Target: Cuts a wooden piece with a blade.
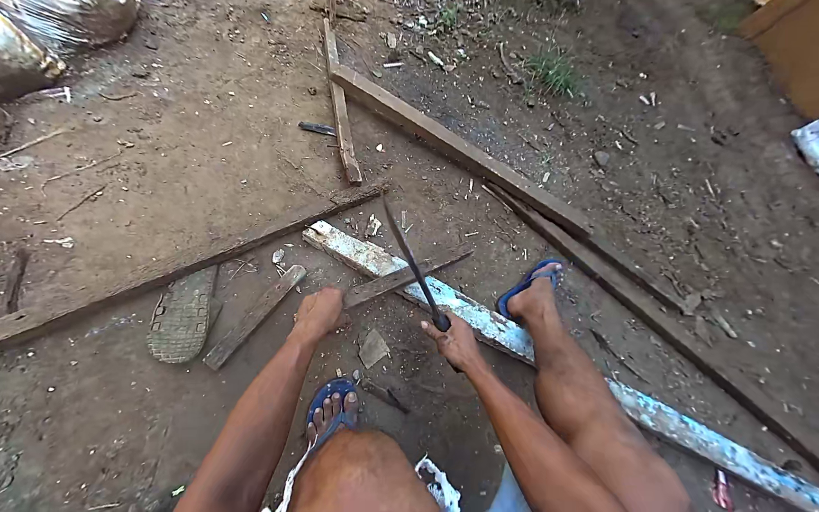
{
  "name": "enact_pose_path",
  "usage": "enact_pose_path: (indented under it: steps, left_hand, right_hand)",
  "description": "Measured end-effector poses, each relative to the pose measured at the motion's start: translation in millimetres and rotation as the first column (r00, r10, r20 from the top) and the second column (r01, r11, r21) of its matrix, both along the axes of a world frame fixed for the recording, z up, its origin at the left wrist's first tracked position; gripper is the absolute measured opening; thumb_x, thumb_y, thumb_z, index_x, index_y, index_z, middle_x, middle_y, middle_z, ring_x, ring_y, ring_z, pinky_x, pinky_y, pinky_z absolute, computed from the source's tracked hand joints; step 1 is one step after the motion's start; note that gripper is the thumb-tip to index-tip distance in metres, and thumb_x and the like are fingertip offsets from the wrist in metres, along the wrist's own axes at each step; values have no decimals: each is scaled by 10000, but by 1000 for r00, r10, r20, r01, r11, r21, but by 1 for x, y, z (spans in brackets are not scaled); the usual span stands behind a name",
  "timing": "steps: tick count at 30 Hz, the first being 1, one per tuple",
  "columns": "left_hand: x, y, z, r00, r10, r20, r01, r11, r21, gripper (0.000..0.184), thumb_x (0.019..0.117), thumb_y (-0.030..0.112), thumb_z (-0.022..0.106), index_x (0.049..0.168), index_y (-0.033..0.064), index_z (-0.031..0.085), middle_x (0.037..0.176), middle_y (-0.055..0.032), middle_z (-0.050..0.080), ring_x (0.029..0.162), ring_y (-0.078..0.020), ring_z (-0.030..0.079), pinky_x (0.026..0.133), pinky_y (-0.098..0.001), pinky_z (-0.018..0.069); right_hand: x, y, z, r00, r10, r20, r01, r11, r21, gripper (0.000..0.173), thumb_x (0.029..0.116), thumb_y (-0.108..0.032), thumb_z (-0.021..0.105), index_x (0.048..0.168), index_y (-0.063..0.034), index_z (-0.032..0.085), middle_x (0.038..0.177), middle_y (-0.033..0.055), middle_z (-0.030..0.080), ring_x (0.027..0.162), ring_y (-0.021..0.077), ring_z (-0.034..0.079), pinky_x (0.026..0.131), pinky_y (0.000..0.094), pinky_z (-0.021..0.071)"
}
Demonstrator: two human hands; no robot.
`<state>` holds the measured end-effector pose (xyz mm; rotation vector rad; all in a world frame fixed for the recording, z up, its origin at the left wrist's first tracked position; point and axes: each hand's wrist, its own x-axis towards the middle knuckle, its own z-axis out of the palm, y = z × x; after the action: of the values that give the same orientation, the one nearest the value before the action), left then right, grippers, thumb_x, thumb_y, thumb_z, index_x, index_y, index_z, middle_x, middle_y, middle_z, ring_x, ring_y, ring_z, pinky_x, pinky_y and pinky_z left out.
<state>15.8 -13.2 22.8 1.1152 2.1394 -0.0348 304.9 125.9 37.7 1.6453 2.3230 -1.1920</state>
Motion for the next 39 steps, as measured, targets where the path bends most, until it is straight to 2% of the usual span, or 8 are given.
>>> enact_pose_path:
  steps: [3,6,17,26,29,34,37,39]
  left_hand:
    - [14,-8,-11,994,-32,-109,37,998,45,588,923,326,693,1460,147,534,1421,-202,599,1121,-465,673,868,-673,548]
    - [23,-14,-24,994,-14,-111,20,998,51,617,938,334,688,1493,138,504,1434,-219,582,1139,-474,663,885,-666,547]
    - [27,-19,-35,977,-37,-209,57,994,90,539,959,286,698,1448,126,536,1372,-240,595,1237,-457,603,982,-618,506]
    - [25,-12,-23,992,9,-123,-9,1000,6,597,942,371,699,1467,143,528,1406,-209,605,1179,-444,657,919,-633,545]
    - [18,-10,-23,998,-1,-59,-2,999,-48,675,896,413,725,1479,155,506,1353,-205,640,1152,-432,677,903,-650,554]
    - [-4,8,-19,969,77,236,-75,997,-18,630,743,432,839,1242,98,646,1100,-188,711,1047,-391,693,881,-664,546]
    - [-5,17,-24,971,45,234,-42,999,-20,654,759,451,827,1242,55,635,1112,-205,707,1060,-387,694,900,-649,546]
    - [-4,22,-25,980,32,195,-20,998,-64,720,772,472,835,1306,47,606,1175,-220,696,1120,-402,680,936,-653,539]
  right_hand:
    - [-2,-7,1,935,-188,-302,160,980,-115,427,927,-467,734,1048,-66,653,688,44,646,529,179,634,545,388,593]
    - [-2,-4,0,872,-309,-379,265,950,-164,375,961,-408,717,1053,-52,640,663,43,643,501,181,632,508,369,593]
    - [12,-15,-34,927,-299,-225,270,951,-148,414,921,-473,738,1052,-87,659,703,41,650,546,177,640,555,387,592]
    - [5,-27,-36,996,-35,-80,10,956,-292,482,896,-566,724,1066,-119,662,770,45,656,608,175,644,610,402,580]
    - [3,-26,-37,999,-31,-22,22,950,-311,477,902,-560,718,1068,-117,661,780,55,663,613,186,653,613,412,585]
    - [-28,-6,36,903,-209,-375,102,953,-287,377,993,-403,656,1066,-33,653,700,52,652,530,185,628,526,374,580]
    - [-47,12,79,683,-243,-689,123,968,-219,338,1036,-344,576,971,-15,623,625,82,621,475,210,606,487,383,578]
    - [-56,21,95,571,-227,-789,170,973,-157,371,1050,-379,539,912,-44,618,594,86,599,456,228,598,479,410,581]
